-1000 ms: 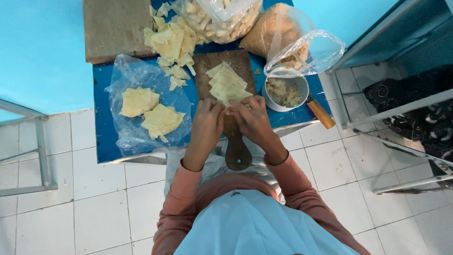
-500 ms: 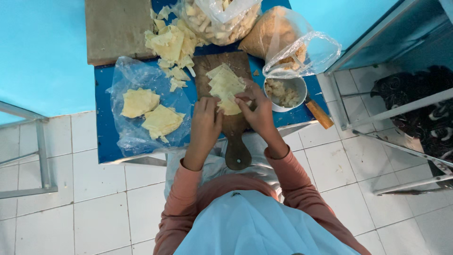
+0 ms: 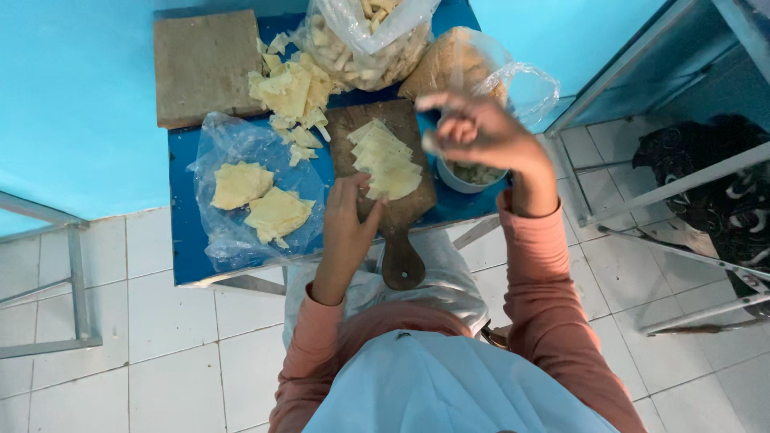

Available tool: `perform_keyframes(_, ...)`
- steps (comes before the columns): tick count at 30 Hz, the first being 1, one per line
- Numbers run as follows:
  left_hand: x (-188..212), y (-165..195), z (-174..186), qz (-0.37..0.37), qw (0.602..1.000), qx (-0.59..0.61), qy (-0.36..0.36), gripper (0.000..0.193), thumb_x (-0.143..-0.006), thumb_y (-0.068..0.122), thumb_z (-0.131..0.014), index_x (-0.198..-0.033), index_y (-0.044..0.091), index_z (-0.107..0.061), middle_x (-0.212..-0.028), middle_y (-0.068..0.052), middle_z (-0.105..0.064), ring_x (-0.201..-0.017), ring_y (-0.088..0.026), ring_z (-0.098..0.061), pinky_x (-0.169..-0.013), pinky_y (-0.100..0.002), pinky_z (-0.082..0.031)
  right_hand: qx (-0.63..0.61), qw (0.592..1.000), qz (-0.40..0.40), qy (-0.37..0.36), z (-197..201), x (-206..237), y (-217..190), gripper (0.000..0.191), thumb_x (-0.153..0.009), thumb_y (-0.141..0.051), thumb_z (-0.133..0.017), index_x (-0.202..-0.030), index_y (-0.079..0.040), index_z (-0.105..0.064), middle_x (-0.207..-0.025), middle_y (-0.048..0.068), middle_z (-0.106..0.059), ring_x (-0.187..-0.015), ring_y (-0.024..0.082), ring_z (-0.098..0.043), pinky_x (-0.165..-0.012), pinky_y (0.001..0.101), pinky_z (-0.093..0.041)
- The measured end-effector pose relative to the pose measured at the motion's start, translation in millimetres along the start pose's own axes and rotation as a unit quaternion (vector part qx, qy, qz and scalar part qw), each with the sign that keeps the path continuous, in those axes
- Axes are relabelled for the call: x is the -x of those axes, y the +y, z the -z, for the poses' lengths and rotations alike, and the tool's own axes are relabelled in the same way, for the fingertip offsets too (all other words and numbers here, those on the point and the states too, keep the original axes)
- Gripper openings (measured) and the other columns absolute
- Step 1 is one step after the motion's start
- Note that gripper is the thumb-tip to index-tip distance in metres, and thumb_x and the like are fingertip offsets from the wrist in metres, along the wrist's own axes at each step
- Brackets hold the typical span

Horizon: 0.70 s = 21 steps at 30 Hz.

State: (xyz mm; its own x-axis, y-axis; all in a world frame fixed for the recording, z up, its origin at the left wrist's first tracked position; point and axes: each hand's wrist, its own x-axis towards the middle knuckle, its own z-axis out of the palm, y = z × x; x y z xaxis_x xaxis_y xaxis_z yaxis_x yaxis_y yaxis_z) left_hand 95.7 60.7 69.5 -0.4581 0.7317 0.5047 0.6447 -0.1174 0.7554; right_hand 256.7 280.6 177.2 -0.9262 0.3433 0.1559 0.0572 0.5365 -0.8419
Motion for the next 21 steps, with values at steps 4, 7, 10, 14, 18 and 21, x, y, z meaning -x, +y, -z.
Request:
perform_keyframes(4, -0.4, -1.6, -2.5, -0.011, 1.000, -0.005, 0.007, 0.035, -0.094, 0.014, -0.076, -0.122, 0.001, -0.060, -0.107, -0.016, -0.059, -0.095, -0.031, -0.059, -0.082, -0.042, -0.049, -0.034, 0.946, 0.249, 0.206, 15.8, -17.4, -29.5, 0.074, -0.104, 0.018, -0.063, -0.160, -0.011, -0.024, -0.155, 0.021, -0.053, -0.129, 0.025, -0.069, -0.104, 0.0348, -0.062)
perform_keyframes(7, 2.0, -6.3, -3.7, -0.039, 0.998, -0.042, 0.018, 0.032, -0.096, 0.015, -0.074, -0.121, 0.000, -0.061, -0.110, -0.017, -0.059, -0.100, -0.033, -0.059, -0.081, -0.042, -0.049, 0.131, 0.923, 0.151, 0.329, 1.1, 7.1, -29.9, 0.051, -0.098, 0.009, -0.069, -0.141, -0.005, -0.046, -0.131, 0.022, -0.063, -0.112, 0.022, -0.073, -0.084, 0.0316, -0.063)
perform_keyframes(10, 2.7, -12.4, -5.4, -0.035, 0.991, -0.127, 0.028, 0.030, -0.096, 0.017, -0.074, -0.116, -0.002, -0.063, -0.109, -0.018, -0.057, -0.099, -0.036, -0.056, -0.080, -0.045, -0.047, 0.279, 0.886, -0.052, 0.367, 3.8, 35.5, -7.5, 0.021, -0.097, -0.007, -0.076, -0.116, -0.009, -0.067, -0.099, 0.015, -0.079, -0.089, 0.023, -0.079, -0.074, 0.0345, -0.060)
perform_keyframes(14, 2.9, -15.6, -15.4, -0.006, 0.978, -0.205, 0.026, 0.033, -0.090, 0.020, -0.075, -0.111, -0.003, -0.063, -0.106, -0.020, -0.056, -0.097, -0.039, -0.054, -0.080, -0.048, -0.046, 0.468, 0.804, -0.216, 0.297, 8.5, 40.2, 55.1, 0.027, -0.086, -0.019, -0.082, -0.108, -0.012, -0.069, -0.087, 0.018, -0.074, -0.080, 0.042, -0.070, -0.065, 0.0507, -0.055)
perform_keyframes(18, -0.2, -18.2, -27.8, 0.012, 0.972, -0.234, 0.020, 0.029, -0.089, 0.015, -0.073, -0.109, -0.002, -0.063, -0.104, -0.020, -0.056, -0.097, -0.040, -0.055, -0.080, -0.049, -0.046, 0.467, 0.812, -0.159, 0.312, 10.8, 32.0, 109.1, 0.033, -0.081, -0.016, -0.079, -0.108, -0.009, -0.063, -0.087, 0.015, -0.074, -0.081, 0.042, -0.070, -0.064, 0.0534, -0.054)
perform_keyframes(21, -2.4, -23.0, -33.8, 0.005, 0.975, -0.220, 0.017, 0.030, -0.092, 0.011, -0.070, -0.115, -0.004, -0.061, -0.105, -0.021, -0.057, -0.097, -0.039, -0.056, -0.080, -0.047, -0.047, 0.436, 0.819, -0.145, 0.344, 12.7, 29.0, 128.1, 0.029, -0.085, -0.005, -0.072, -0.112, -0.010, -0.062, -0.085, 0.014, -0.075, -0.080, 0.040, -0.071, -0.066, 0.0512, -0.055)
